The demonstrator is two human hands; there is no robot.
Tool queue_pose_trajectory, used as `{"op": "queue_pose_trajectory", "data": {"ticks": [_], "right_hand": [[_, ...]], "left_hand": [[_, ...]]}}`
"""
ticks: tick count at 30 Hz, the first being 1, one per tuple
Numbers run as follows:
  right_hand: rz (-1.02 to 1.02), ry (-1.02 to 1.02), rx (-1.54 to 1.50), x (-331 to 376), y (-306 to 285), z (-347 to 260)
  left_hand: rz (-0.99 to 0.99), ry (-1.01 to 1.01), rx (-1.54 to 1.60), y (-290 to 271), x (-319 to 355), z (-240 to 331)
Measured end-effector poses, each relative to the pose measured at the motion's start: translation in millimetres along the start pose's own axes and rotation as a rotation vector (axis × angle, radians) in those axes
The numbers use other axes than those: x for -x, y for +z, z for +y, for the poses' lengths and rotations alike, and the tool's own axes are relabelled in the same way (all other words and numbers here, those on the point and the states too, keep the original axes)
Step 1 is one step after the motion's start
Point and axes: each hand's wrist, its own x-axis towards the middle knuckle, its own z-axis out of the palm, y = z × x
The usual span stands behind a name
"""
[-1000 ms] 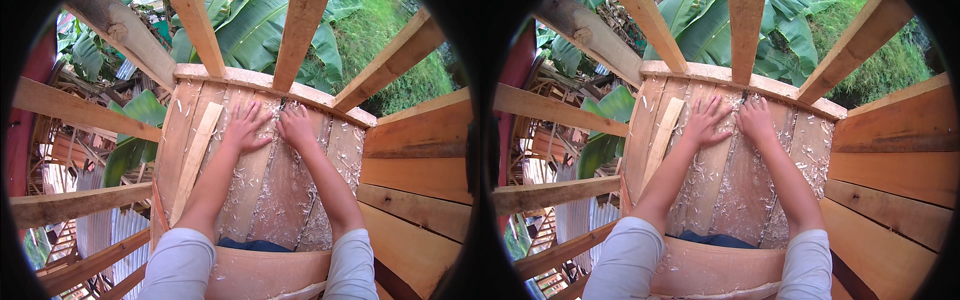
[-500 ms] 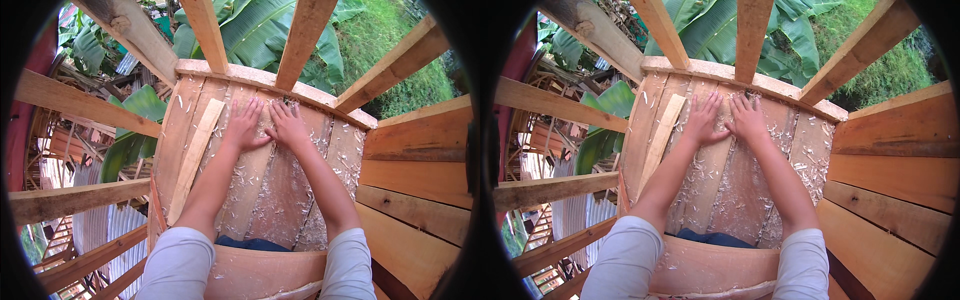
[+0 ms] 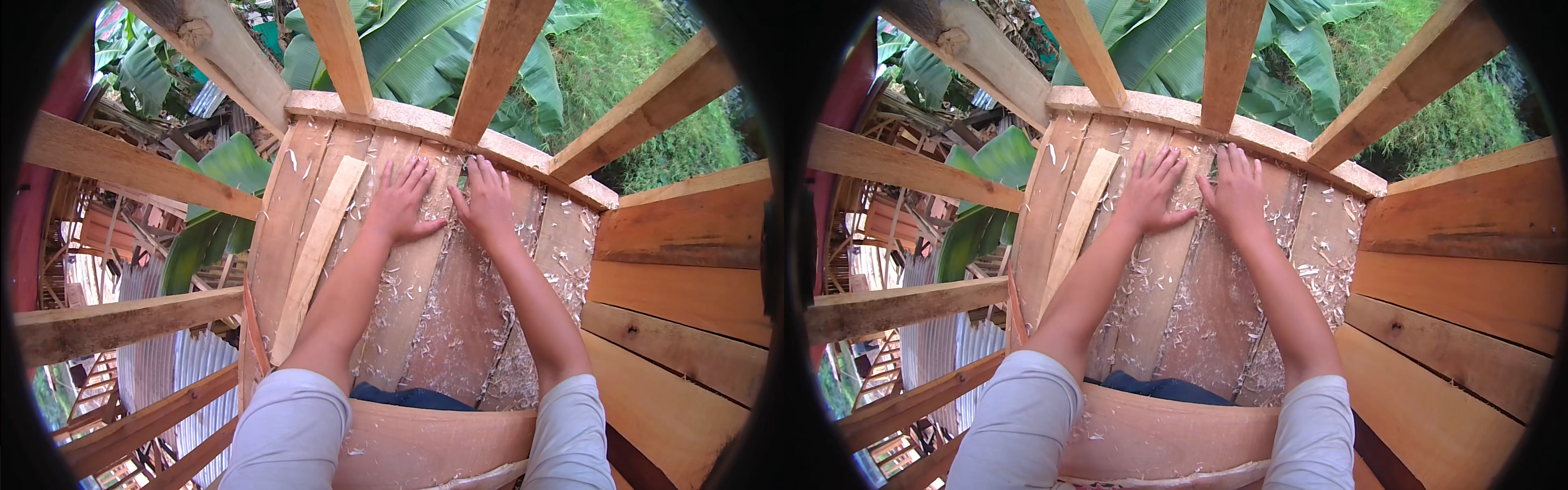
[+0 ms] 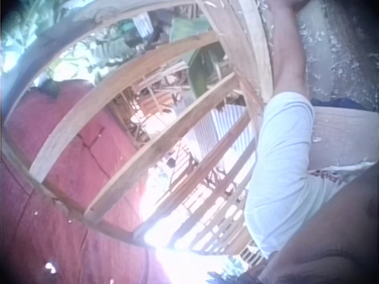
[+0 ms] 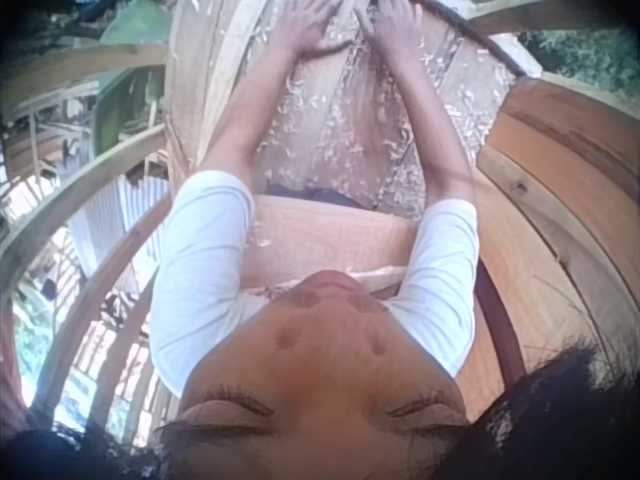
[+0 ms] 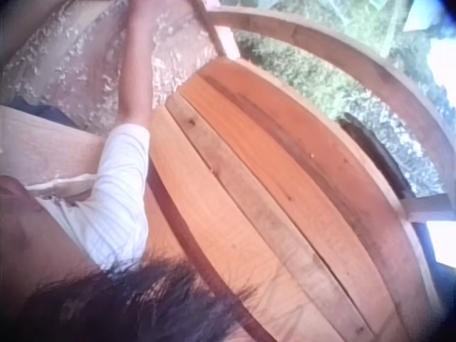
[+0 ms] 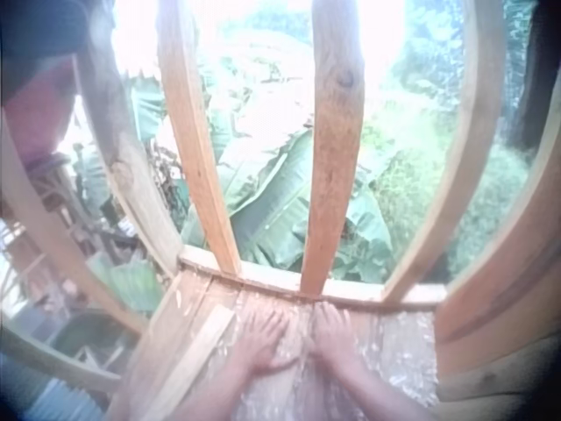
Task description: The person smooths the surface of a wooden structure using a green sanding block. They rub the block back and forth across the wood, generating sawdust, and periodically wipe the surface with their hands to clear debris.
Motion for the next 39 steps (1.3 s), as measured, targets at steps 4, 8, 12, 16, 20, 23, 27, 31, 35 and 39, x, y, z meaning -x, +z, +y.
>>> {"op": "queue_pose_trajectory", "data": {"ticks": [4, 8, 12, 16, 20, 23, 27, 31, 35, 39], "right_hand": [[-0.113, 0.035, -0.034, -2.9, 4.2, 7.4], [-0.035, -0.06, -0.219, -1.2, -6.8, 13.2], [-0.003, 0.014, -0.162, 21.1, -21.9, 39.8], [-0.149, -0.076, 0.043, 96.2, -39.1, 71.8], [-0.218, -0.137, 0.156, 131.0, -60.4, 93.5], [-0.157, -0.089, 0.103, 140.5, -61.5, 96.3], [-0.15, -0.085, 0.068, 137.3, -66.1, 96.3], [-0.102, -0.089, 0.064, 138.5, -61.0, 98.4], [-0.075, -0.086, 0.067, 139.8, -55.4, 100.1], [-0.039, -0.083, 0.059, 142.8, -52.0, 103.7]], "left_hand": [[-0.021, 0.013, -0.009, -0.5, -2.0, 0.3], [-0.007, 0.027, -0.028, -0.6, -1.8, -3.3], [-0.062, 0.016, -0.042, -4.2, -8.6, 2.7], [-0.114, -0.079, -0.003, -5.2, -21.1, 4.1], [-0.029, 0.004, 0.024, 9.6, -38.1, 19.6], [-0.019, 0.065, -0.045, 8.3, -48.3, 39.2], [-0.013, 0.251, -0.082, 10.6, -59.9, 41.5], [-0.11, 0.258, -0.145, 12.9, -68.0, 49.9], [-0.179, 0.041, -0.382, -2.8, -66.8, 66.6], [-0.224, -0.139, -0.288, -7.5, -41.1, 69.8]]}}
